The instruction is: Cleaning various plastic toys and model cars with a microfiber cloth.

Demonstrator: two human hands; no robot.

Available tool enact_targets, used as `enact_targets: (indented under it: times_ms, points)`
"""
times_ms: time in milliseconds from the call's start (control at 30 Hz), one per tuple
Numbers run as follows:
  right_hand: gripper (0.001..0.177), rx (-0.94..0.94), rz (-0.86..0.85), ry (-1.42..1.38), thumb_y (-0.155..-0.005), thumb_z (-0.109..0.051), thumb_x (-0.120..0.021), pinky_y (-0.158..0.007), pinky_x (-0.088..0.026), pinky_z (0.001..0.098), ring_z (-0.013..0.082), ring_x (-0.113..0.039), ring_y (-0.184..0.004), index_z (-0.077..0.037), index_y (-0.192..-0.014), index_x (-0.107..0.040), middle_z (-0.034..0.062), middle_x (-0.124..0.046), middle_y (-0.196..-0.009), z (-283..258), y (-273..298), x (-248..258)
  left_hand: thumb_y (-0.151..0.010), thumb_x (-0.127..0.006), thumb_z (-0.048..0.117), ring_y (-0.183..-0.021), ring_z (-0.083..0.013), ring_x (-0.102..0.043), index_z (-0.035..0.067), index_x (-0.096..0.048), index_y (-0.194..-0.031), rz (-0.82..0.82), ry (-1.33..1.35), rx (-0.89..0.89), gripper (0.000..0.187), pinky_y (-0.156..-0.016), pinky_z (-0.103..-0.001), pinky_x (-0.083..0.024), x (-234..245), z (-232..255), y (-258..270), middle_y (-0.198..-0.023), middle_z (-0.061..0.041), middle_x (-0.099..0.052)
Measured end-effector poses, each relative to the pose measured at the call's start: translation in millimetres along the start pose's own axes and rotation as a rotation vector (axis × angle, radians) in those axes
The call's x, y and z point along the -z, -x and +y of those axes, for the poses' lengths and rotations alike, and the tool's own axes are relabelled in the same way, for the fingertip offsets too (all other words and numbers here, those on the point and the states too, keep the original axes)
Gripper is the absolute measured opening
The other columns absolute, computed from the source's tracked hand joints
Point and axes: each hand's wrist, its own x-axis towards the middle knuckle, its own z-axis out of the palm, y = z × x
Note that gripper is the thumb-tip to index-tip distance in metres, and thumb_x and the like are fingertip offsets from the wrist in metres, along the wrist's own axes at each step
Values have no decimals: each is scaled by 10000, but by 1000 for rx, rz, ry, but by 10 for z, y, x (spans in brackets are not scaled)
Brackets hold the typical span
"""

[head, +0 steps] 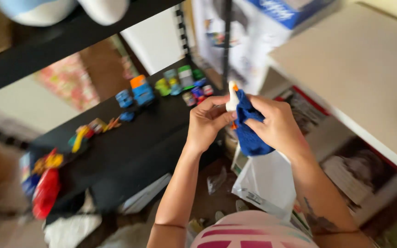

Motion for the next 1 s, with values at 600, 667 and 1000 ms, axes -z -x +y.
enact_targets:
  times_ms: [600,667,1000]
  points:
    - [433,-390,556,478,-844,199,-609,-908,-444,385,331,-538,-933,287,-1267,-633,337,-642,-1190,-1118,1748,1883,-933,-772,29,-1038,-135,-703,49,-588,-1365,-783,29,-161,469,-1003,-281,-588,-2197,233,244,-1206,-55,-711]
    - [457,-385,528,543,-824,150,-664,-897,-451,395,342,-561,-922,265,-1265,-649,330,-662,-1180,-1102,1849,1984,-935,-781,10,-1066,-131,-700,129,-514,-1459,-840,36,-133,600,-1033,-278,-580,-2399,164,304,-1247,-42,-698]
    - [368,-400,534,557,-792,126,-720,-848,-512,366,305,-655,-939,155,-1158,-698,248,-699,-1143,-1134,2135,2138,-948,-707,55,-1126,-210,-736,91,-552,-1393,-880,-84,-135,472,-1014,-337,-654,-3238,37,610,-1347,-72,-647]
